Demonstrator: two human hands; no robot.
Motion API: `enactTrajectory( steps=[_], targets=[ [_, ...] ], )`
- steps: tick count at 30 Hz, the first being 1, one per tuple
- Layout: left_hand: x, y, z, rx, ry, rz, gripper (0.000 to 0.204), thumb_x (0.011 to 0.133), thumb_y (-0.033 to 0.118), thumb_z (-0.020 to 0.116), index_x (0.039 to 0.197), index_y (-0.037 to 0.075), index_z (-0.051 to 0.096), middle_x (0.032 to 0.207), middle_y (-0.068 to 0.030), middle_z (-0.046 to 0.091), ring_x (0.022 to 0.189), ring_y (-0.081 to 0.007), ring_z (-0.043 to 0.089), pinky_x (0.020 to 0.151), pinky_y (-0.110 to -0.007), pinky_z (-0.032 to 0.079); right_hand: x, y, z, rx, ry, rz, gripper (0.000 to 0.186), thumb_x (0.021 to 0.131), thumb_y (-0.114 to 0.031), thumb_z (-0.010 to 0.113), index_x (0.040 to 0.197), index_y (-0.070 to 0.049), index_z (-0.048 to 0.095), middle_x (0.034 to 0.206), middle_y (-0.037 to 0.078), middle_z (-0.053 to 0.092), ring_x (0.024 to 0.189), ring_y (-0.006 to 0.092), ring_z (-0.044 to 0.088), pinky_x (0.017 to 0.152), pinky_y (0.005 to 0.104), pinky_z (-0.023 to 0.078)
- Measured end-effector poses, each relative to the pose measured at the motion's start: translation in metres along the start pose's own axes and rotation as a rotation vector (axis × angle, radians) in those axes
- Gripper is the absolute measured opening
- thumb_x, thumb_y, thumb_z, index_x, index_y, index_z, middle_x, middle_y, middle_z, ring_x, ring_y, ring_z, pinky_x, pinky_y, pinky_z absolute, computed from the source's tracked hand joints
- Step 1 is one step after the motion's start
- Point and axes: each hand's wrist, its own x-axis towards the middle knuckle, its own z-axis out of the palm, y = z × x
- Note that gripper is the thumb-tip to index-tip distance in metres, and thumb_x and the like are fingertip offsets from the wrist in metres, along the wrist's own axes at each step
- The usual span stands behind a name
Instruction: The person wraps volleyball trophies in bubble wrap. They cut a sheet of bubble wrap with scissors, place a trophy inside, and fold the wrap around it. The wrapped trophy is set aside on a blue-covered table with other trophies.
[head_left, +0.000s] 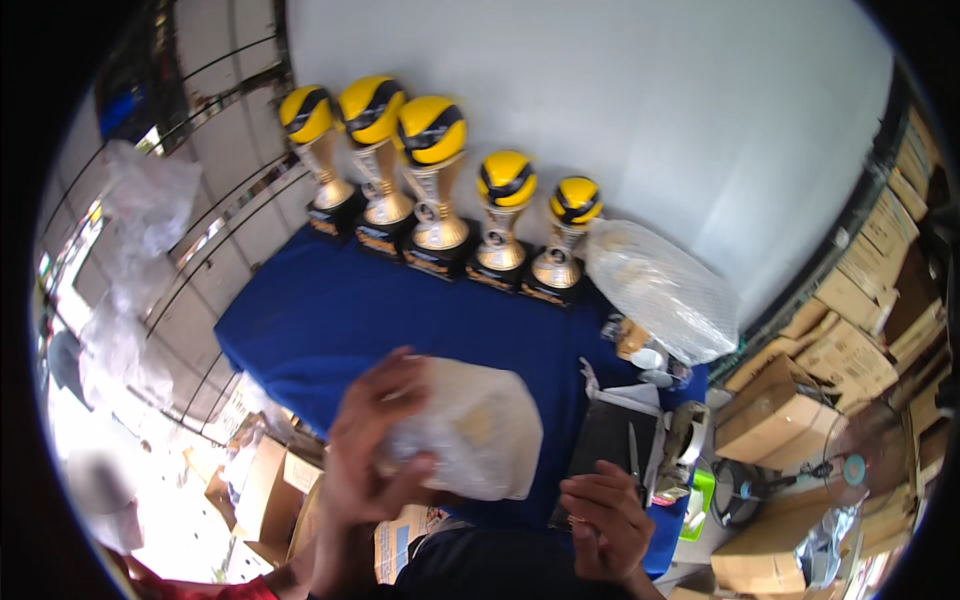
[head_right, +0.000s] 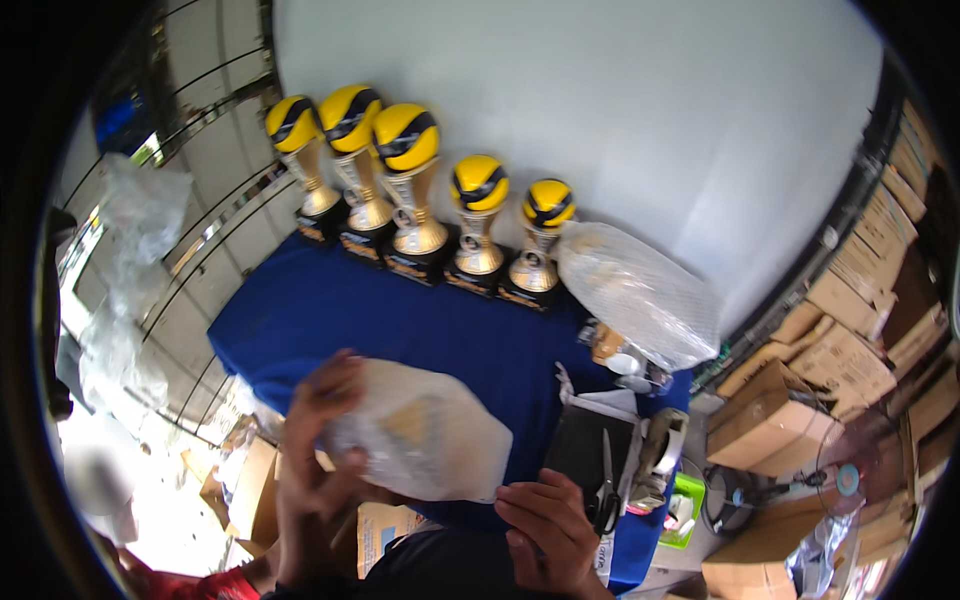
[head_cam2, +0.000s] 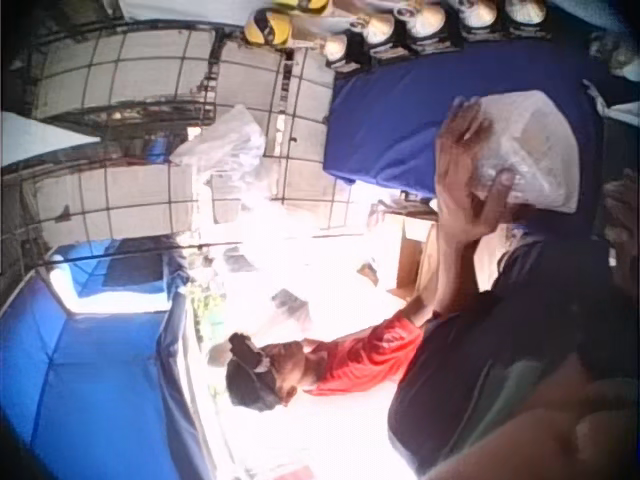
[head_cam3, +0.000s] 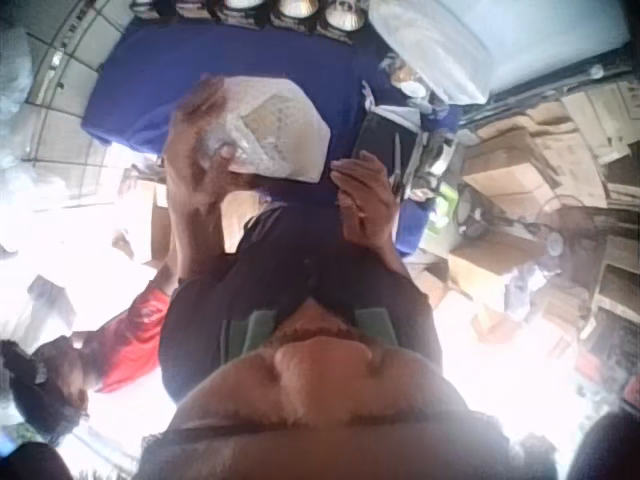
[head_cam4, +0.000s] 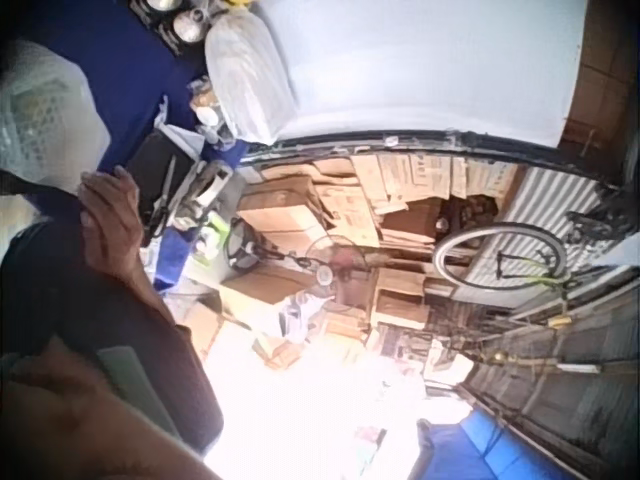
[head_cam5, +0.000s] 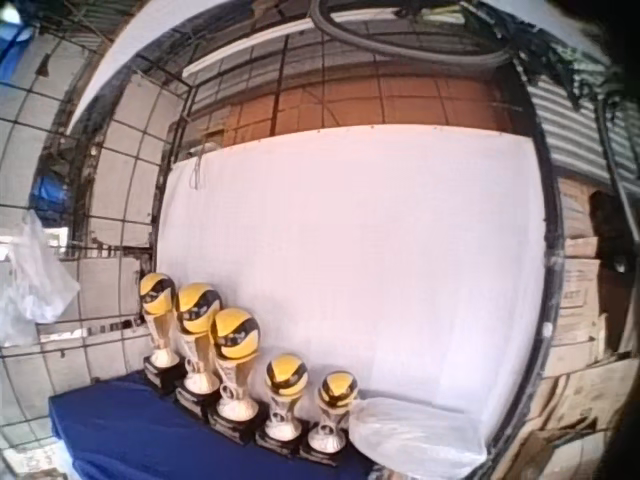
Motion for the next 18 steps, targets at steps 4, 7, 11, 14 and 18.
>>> enactTrajectory(
  steps=[4, 7, 11, 14, 18],
  targets=[
    [-0.062, -0.011, -0.049, 0.298, 0.164, -0.235, 0.05, 0.115, 0.029, 0.046, 0.15, -0.002, 0.065, 0.171, -0.0322, 0.043, 0.161, -0.0465, 0.041, 0.128, -0.061, 0.035, -0.016, 0.018, -0.01, -0.003, -0.063, 0.179, 0.026, 0.097, -0.009, 0.075, 0.122, -0.003, 0.08, 0.125, 0.014, 0.081, 0.117, 0.0315, 0.077, 0.116, 0.0555, 0.052],
    [-0.086, -0.012, -0.078, 0.497, 0.346, -0.331, 0.057, 0.121, 0.039, 0.043, 0.152, -0.004, 0.064, 0.173, -0.0239, 0.047, 0.158, -0.0405, 0.047, 0.125, -0.054, 0.042, -0.034, 0.03, -0.011, -0.037, -0.101, 0.302, 0.031, 0.093, -0.005, 0.078, 0.124, -0.003, 0.079, 0.127, 0.015, 0.08, 0.116, 0.0339, 0.077, 0.113, 0.0516, 0.054],
    [-0.09, 0.004, -0.084, 0.87, 0.685, -0.418, 0.055, 0.122, 0.034, 0.041, 0.132, -0.006, 0.077, 0.168, -0.0243, 0.051, 0.156, -0.04, 0.048, 0.128, -0.061, 0.04, -0.056, 0.046, -0.013, -0.025, -0.12, 0.413, 0.031, 0.102, -0.013, 0.074, 0.131, -0.003, 0.075, 0.131, 0.019, 0.077, 0.121, 0.0399, 0.074, 0.108, 0.0521, 0.056],
    [-0.093, 0.034, -0.092, 1.165, 0.749, -0.13, 0.053, 0.121, 0.034, 0.045, 0.123, -0.01, 0.074, 0.159, -0.0353, 0.051, 0.15, -0.0436, 0.052, 0.126, -0.065, 0.042, -0.053, 0.053, -0.004, -0.001, -0.159, 0.421, 0.025, 0.107, -0.013, 0.071, 0.129, -0.003, 0.076, 0.13, 0.019, 0.077, 0.119, 0.0409, 0.075, 0.1, 0.0505, 0.059],
    [-0.107, 0.013, -0.054, 0.731, 0.631, -0.216, 0.042, 0.113, 0.036, 0.052, 0.111, 0.0, 0.074, 0.147, -0.0268, 0.057, 0.136, -0.0437, 0.057, 0.121, -0.061, 0.043, -0.066, 0.093, 0.021, -0.018, -0.453, 0.518, 0.05, 0.105, -0.031, 0.075, 0.146, -0.003, 0.067, 0.148, 0.025, 0.068, 0.137, 0.046, 0.065, 0.111, 0.0568, 0.053]
  ],
)
